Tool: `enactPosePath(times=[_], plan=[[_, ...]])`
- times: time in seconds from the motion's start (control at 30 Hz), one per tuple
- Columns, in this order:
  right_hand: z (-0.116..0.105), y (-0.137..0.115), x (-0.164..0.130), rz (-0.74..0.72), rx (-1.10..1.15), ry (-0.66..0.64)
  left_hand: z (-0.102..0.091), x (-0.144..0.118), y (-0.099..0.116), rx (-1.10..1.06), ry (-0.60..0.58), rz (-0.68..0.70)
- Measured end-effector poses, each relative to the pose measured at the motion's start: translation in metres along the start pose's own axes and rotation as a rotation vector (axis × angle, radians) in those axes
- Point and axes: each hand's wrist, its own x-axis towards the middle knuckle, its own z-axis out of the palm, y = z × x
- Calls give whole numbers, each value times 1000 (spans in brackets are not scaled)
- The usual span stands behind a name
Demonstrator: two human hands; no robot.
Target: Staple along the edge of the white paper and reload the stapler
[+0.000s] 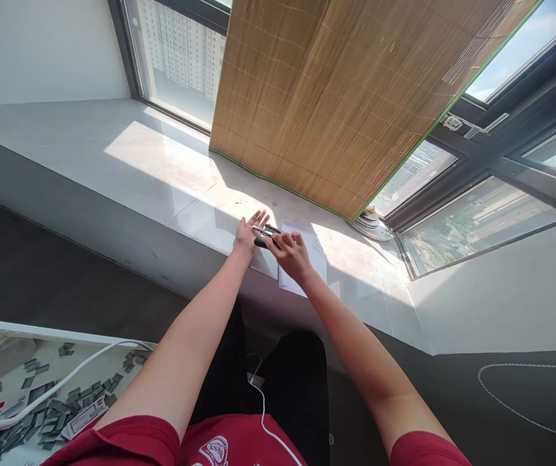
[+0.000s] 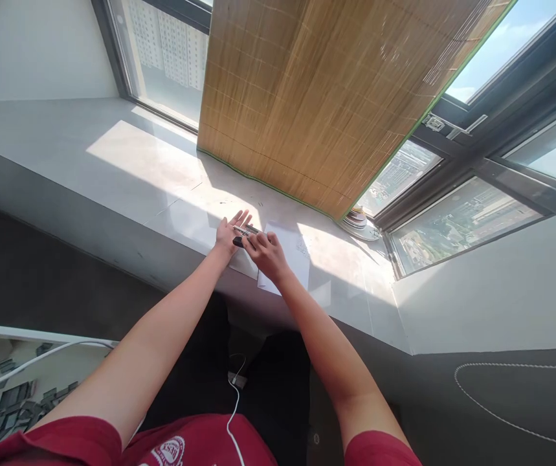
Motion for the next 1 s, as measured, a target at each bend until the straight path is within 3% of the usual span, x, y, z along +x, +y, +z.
enactPosePath(times=[0.3, 0.4, 0.47, 0.6, 0.67, 0.77, 0.9, 1.0], plan=[[0, 2, -7, 59, 86, 5, -4, 7, -2, -49, -29, -8], [-3, 5, -11, 115, 84, 72, -5, 9, -2, -44, -11, 12], [-6, 9, -18, 231, 82, 180, -5, 8, -2, -30, -3, 12], [-4, 21, -42, 645, 195, 438, -1, 2, 1, 4, -27, -6], [4, 29, -55, 825, 350, 483, 3, -2, 3, 45, -94, -35], [18, 40, -72, 952, 511, 443, 8, -7, 7, 35, -229, -90], [23, 37, -72, 922, 367, 405, 13, -12, 11, 12, -288, -109], [17, 18, -45, 699, 250, 467, 17, -15, 11, 56, -283, -131]])
